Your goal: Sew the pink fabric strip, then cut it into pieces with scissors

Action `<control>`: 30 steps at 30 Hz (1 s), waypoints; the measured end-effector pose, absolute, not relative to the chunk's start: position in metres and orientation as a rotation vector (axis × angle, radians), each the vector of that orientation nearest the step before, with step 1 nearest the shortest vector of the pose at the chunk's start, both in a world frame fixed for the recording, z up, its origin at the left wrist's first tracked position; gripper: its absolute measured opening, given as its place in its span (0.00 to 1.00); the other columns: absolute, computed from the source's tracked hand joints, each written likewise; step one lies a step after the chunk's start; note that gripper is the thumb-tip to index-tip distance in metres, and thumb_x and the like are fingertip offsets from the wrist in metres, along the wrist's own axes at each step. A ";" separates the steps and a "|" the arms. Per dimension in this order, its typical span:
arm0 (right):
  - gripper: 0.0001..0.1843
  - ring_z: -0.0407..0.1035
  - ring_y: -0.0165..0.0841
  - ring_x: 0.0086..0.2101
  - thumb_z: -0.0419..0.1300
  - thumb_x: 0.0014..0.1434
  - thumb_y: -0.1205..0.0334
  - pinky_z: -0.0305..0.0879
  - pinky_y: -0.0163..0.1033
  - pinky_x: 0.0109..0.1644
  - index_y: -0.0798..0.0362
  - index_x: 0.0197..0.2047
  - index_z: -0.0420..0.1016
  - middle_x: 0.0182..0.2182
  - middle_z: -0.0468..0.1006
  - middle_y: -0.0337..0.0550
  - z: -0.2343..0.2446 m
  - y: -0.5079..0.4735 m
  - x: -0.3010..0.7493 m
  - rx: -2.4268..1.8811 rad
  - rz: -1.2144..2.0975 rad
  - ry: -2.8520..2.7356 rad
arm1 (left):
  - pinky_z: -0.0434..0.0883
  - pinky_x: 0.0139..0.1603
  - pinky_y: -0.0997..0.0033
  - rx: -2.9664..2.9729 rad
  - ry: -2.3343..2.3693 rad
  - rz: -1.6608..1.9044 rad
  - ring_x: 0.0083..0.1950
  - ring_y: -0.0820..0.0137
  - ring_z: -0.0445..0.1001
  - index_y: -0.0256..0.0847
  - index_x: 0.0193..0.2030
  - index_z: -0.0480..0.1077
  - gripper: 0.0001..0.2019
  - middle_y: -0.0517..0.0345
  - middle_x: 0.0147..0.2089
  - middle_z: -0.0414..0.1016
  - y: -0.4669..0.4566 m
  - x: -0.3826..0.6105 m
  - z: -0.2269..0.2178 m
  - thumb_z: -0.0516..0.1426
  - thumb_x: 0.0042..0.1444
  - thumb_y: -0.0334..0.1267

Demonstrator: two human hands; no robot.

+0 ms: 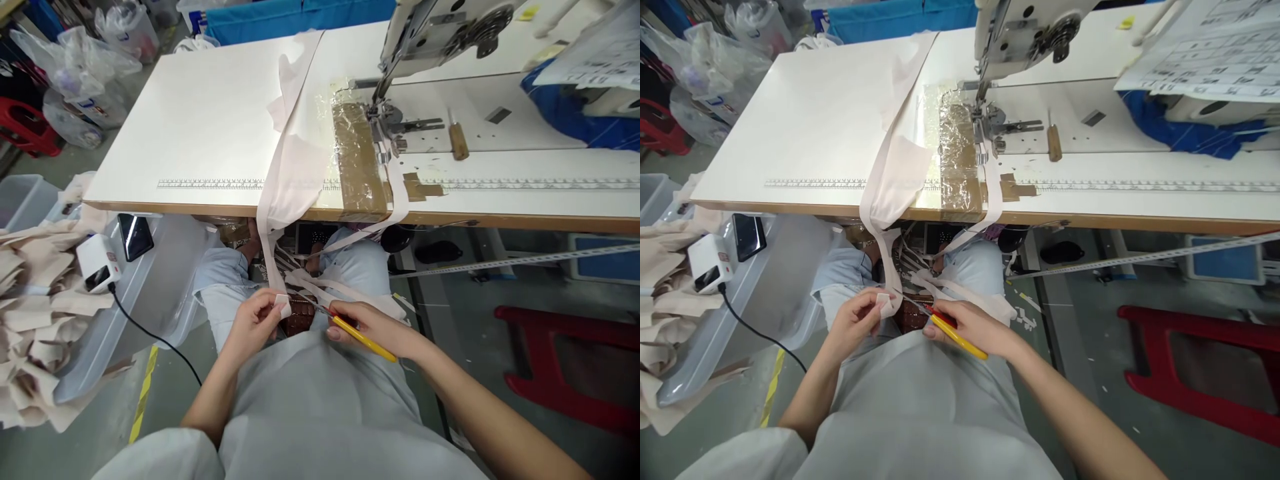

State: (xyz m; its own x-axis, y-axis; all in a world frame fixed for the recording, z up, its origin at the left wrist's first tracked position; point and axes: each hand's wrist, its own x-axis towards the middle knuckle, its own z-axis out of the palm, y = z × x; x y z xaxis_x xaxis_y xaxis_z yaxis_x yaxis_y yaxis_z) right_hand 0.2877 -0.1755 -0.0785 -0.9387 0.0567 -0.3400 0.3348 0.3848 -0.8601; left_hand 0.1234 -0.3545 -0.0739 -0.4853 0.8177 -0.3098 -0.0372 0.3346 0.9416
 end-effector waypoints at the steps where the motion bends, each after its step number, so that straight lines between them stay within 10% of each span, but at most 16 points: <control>1: 0.25 0.52 0.29 0.26 0.50 0.59 0.37 0.51 0.32 0.27 0.51 0.27 0.56 0.24 0.59 0.34 -0.079 -0.175 0.285 0.310 -1.587 2.357 | 0.64 0.21 0.75 0.609 1.661 1.251 0.21 0.76 0.67 0.37 0.36 0.74 0.18 0.52 0.34 0.75 -0.355 0.124 -0.073 0.56 0.57 0.52; 30: 0.28 0.55 0.31 0.22 0.52 0.57 0.34 0.43 0.36 0.25 0.50 0.23 0.53 0.20 0.63 0.37 -0.080 -0.183 0.270 0.291 -1.110 2.616 | 0.69 0.25 0.75 0.298 1.391 1.324 0.25 0.69 0.77 0.34 0.32 0.73 0.17 0.49 0.32 0.79 -0.360 0.118 -0.082 0.62 0.52 0.50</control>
